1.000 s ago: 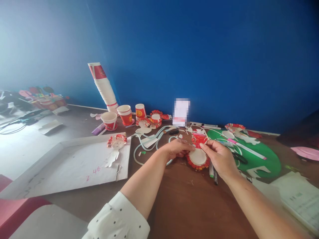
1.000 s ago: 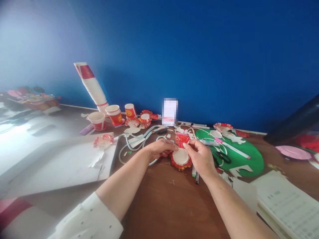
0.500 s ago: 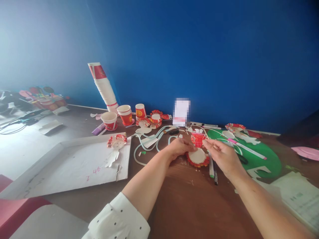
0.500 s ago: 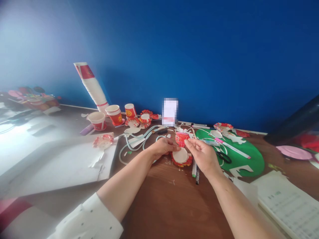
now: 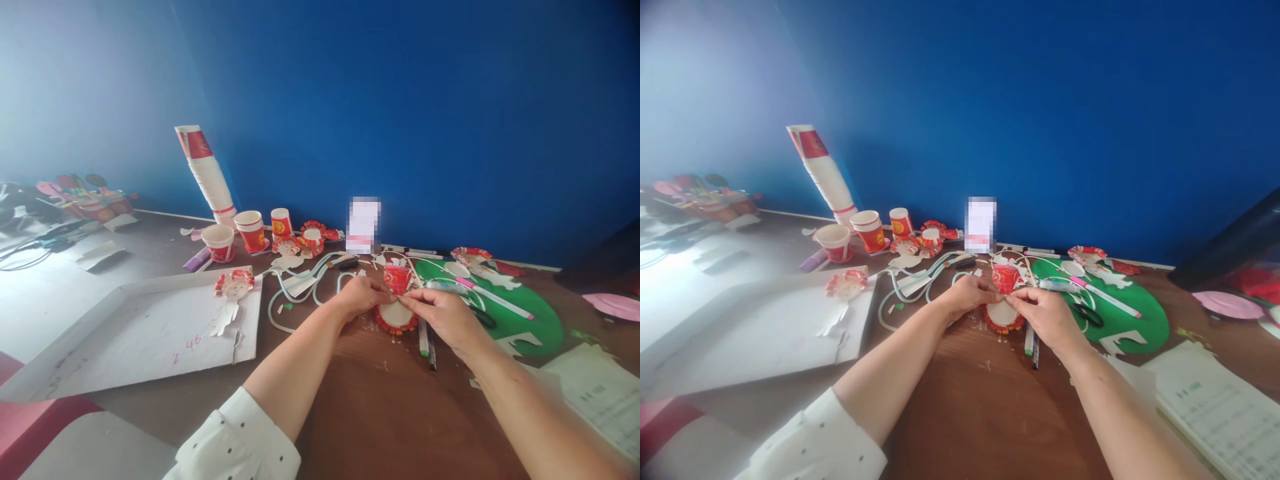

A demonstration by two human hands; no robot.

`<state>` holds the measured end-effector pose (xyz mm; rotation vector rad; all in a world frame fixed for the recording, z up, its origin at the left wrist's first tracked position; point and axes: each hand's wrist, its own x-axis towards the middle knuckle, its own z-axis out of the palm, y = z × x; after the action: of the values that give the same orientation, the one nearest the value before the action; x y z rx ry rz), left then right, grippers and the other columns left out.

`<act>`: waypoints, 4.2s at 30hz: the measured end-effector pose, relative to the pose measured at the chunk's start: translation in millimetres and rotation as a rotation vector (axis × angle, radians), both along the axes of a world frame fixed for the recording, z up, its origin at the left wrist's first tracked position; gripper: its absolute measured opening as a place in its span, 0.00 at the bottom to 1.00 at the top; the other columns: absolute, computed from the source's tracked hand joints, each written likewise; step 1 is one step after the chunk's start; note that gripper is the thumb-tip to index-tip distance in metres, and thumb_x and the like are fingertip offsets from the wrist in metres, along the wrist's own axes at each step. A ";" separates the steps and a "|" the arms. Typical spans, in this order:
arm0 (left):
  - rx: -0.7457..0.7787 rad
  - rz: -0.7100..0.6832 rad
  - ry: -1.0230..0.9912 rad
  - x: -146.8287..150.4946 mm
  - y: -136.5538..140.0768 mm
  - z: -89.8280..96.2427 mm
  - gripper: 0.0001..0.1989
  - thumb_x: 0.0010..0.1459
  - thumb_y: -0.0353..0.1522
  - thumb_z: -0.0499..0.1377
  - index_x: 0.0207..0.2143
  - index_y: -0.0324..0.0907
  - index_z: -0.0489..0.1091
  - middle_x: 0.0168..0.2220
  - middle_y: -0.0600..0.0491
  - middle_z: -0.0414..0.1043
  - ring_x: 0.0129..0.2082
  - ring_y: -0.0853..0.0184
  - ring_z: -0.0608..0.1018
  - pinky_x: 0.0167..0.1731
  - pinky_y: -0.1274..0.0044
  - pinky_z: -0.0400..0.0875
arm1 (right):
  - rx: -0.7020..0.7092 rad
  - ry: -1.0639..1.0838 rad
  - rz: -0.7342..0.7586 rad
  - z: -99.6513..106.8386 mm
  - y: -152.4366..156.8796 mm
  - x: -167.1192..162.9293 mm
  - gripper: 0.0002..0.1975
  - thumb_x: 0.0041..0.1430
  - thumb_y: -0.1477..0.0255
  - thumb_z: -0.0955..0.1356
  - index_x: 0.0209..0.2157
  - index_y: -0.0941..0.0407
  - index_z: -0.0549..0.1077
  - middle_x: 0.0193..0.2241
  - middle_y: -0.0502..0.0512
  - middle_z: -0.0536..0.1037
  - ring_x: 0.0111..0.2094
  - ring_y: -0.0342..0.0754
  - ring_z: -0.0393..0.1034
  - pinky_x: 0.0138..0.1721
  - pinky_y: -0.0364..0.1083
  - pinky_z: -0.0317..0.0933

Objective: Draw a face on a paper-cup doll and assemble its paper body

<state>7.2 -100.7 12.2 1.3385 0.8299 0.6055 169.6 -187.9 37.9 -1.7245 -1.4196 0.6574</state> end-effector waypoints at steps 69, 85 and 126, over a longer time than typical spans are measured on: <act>0.085 -0.012 0.046 0.2 2.9 -1.1 0.16 0.40 0.37 0.72 0.31 0.37 0.78 0.29 0.50 0.77 0.31 0.66 0.76 0.39 0.73 0.72 | -0.010 -0.052 -0.043 -1.6 -2.8 -0.8 0.16 0.52 0.56 0.69 0.31 0.54 0.79 0.26 0.50 0.81 0.28 0.48 0.73 0.31 0.44 0.61; -0.140 0.115 -0.135 3.8 -6.4 6.2 0.21 0.36 0.40 0.74 0.28 0.37 0.72 0.23 0.55 0.71 0.22 0.74 0.70 0.23 0.81 0.61 | -0.053 -0.038 0.004 -3.0 -1.6 0.4 0.18 0.52 0.54 0.69 0.29 0.55 0.78 0.24 0.50 0.78 0.26 0.47 0.70 0.28 0.43 0.60; 0.164 0.078 0.021 4.2 -6.9 9.3 0.13 0.44 0.37 0.70 0.29 0.38 0.76 0.29 0.53 0.75 0.30 0.68 0.74 0.36 0.75 0.69 | 0.085 -0.096 -0.017 -0.1 -2.3 -1.5 0.17 0.55 0.55 0.66 0.29 0.55 0.76 0.26 0.53 0.80 0.27 0.49 0.71 0.31 0.45 0.61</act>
<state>11.3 -107.6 21.6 1.4676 0.8674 0.7346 168.1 -190.2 37.8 -1.7195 -1.4759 0.5039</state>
